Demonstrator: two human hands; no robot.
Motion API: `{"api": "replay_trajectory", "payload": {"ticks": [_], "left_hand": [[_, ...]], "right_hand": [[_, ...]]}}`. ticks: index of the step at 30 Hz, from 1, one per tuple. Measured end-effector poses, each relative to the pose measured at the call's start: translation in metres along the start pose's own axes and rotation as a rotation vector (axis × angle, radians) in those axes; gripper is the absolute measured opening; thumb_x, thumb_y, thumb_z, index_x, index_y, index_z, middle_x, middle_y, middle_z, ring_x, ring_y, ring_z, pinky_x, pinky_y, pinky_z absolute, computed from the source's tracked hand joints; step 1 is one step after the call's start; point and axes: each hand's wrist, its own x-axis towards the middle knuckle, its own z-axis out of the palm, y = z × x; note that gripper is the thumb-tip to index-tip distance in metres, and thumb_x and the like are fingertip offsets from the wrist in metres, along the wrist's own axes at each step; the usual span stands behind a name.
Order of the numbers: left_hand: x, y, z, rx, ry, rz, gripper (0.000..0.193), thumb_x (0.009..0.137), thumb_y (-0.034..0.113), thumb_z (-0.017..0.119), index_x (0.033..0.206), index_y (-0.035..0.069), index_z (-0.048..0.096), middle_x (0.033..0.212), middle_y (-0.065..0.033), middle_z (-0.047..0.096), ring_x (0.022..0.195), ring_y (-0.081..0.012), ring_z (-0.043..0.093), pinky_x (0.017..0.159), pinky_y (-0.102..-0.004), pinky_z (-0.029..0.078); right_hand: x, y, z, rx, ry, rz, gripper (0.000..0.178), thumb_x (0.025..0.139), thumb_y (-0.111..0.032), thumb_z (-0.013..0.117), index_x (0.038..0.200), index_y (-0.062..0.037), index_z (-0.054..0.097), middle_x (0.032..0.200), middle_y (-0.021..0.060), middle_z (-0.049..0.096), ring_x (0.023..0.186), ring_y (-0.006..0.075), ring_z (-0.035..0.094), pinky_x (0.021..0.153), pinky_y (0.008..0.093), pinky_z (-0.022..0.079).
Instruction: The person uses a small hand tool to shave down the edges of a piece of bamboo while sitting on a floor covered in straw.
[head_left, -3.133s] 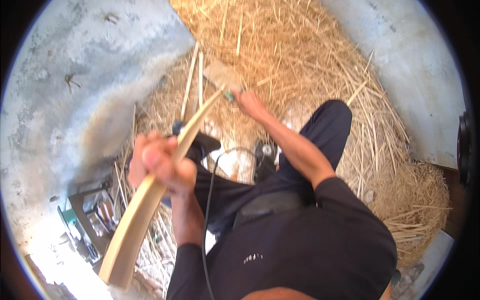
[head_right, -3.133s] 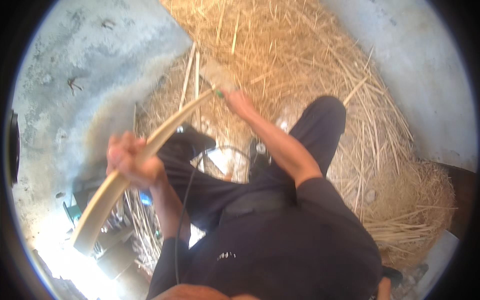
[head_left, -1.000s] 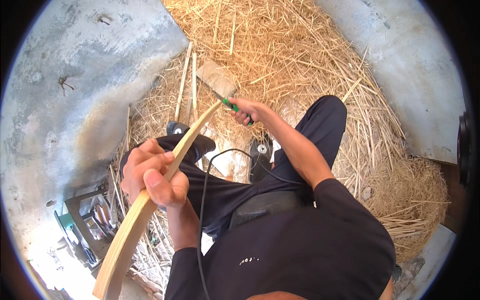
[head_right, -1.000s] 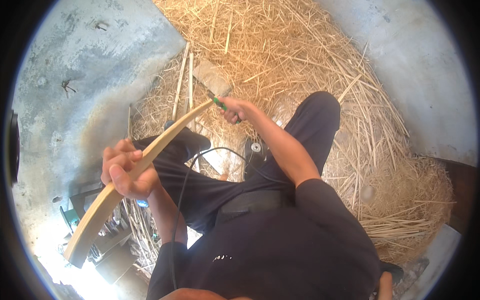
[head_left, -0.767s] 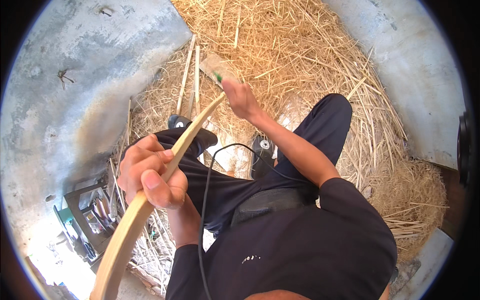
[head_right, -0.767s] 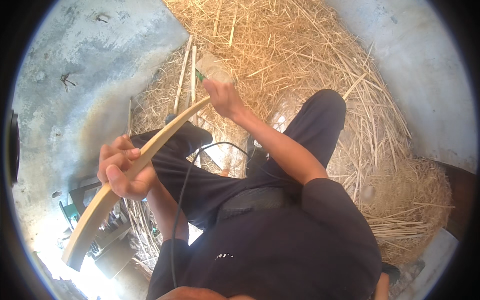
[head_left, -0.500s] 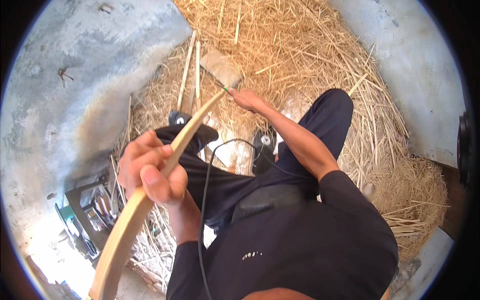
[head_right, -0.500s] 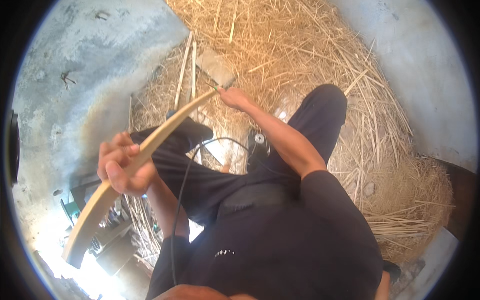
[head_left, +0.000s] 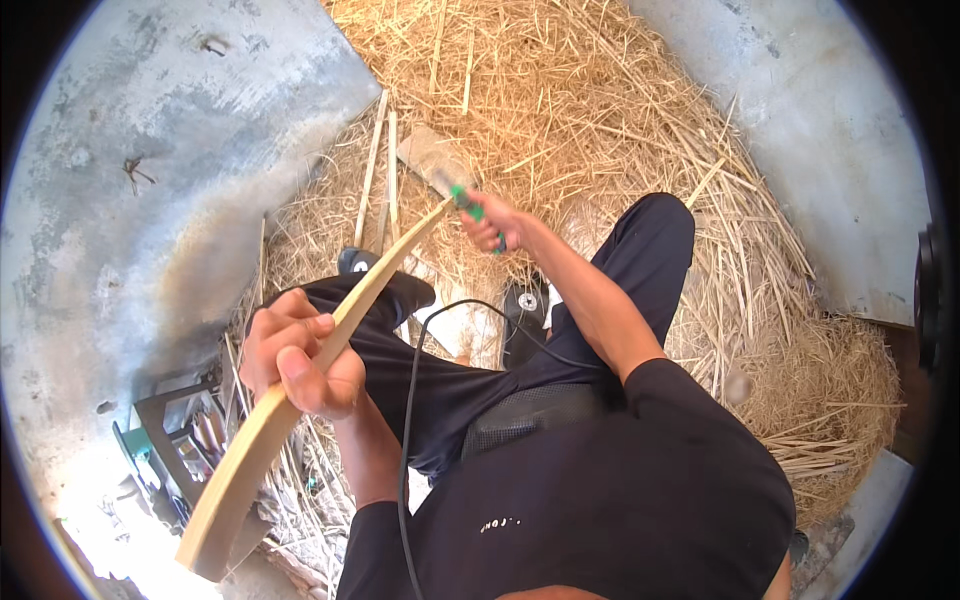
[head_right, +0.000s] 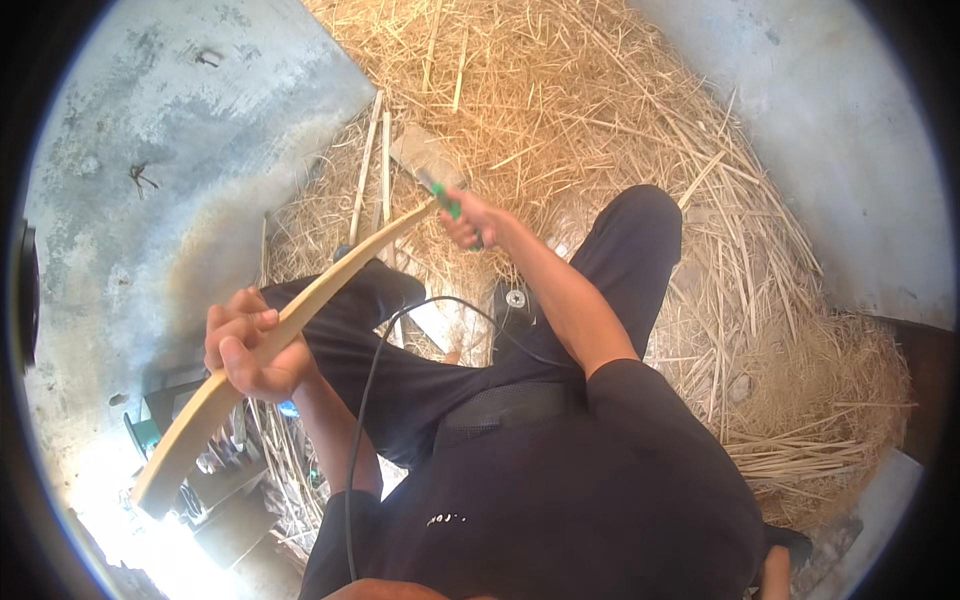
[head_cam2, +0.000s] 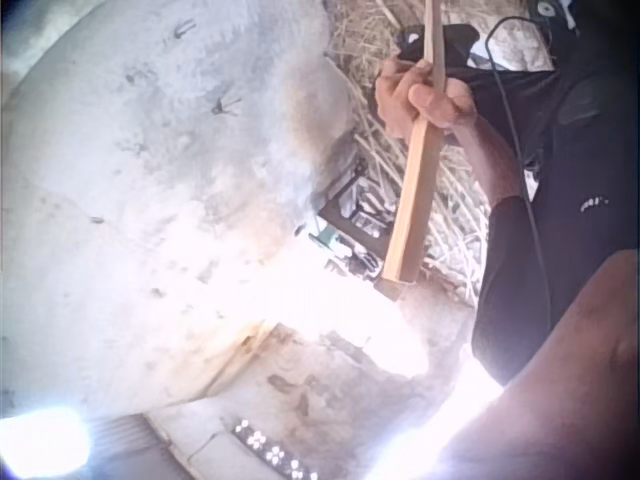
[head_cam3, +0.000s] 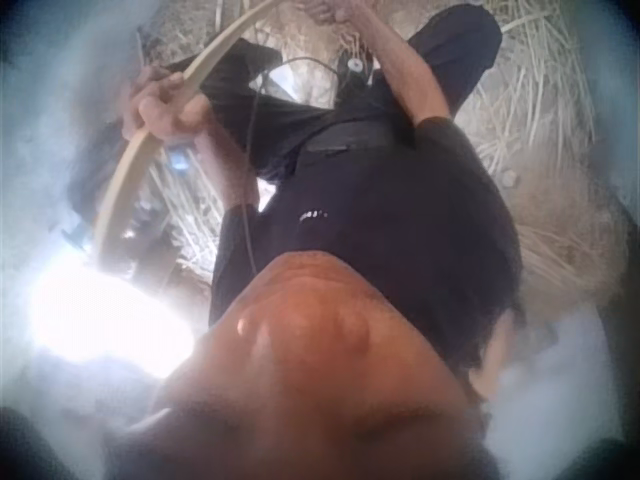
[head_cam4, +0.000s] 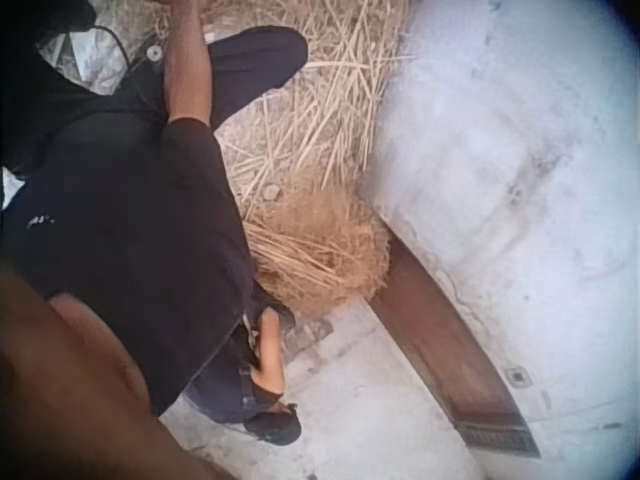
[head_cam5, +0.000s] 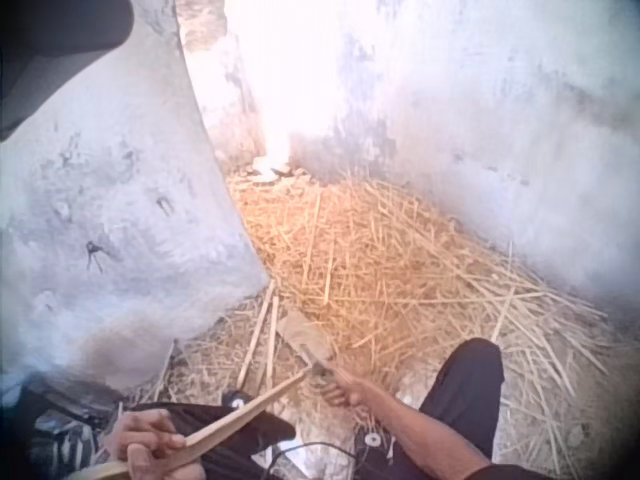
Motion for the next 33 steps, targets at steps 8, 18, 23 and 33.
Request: {"api": "replay_trajectory", "payload": {"ticks": [8, 18, 23, 33], "left_hand": [[-0.003, 0.0, -0.011, 0.058, 0.018, -0.023, 0.027, 0.076, 0.024, 0.043, 0.056, 0.007, 0.038, 0.05, -0.0048, 0.032, 0.042, -0.013, 0.031, 0.045, -0.0282, 0.027], [-0.005, 0.001, -0.006, 0.039, 0.0, -0.034, 0.027, 0.075, 0.023, 0.044, 0.054, 0.007, 0.035, 0.048, -0.0047, 0.031, 0.043, -0.0123, 0.029, 0.045, -0.0278, 0.027], [-0.006, 0.007, -0.005, 0.059, -0.008, -0.056, 0.027, 0.075, 0.022, 0.044, 0.054, 0.007, 0.036, 0.049, -0.0049, 0.031, 0.044, -0.0124, 0.029, 0.046, -0.0274, 0.028], [0.002, 0.008, 0.002, 0.189, 0.216, -0.1, 0.027, 0.074, 0.021, 0.043, 0.052, 0.011, 0.031, 0.044, -0.0024, 0.025, 0.05, -0.0131, 0.03, 0.041, -0.0239, 0.027]], "right_hand": [[-0.041, -0.024, 0.051, -0.656, 0.478, -0.619, 0.063, 0.097, -0.053, 0.024, 0.063, -0.0049, 0.045, 0.049, 0.0056, 0.043, 0.042, 0.0182, 0.04, 0.041, 0.0363, 0.039], [-0.008, 0.004, 0.009, 0.477, -0.363, 0.38, 0.057, 0.093, -0.063, 0.023, 0.067, -0.0132, 0.034, 0.045, -0.0074, 0.023, 0.035, 0.0049, 0.023, 0.031, 0.0244, 0.019], [-0.031, -0.038, 0.039, -0.418, 0.489, -0.735, 0.055, 0.097, -0.051, 0.03, 0.063, -0.0087, 0.041, 0.041, 0.0014, 0.038, 0.031, 0.0161, 0.036, 0.031, 0.0323, 0.028], [-0.008, 0.045, 0.011, -0.911, 0.499, 0.068, 0.063, 0.097, -0.049, 0.026, 0.097, 0.002, 0.063, 0.07, 0.0229, 0.063, 0.069, 0.0311, 0.064, 0.065, 0.0464, 0.05]]}}
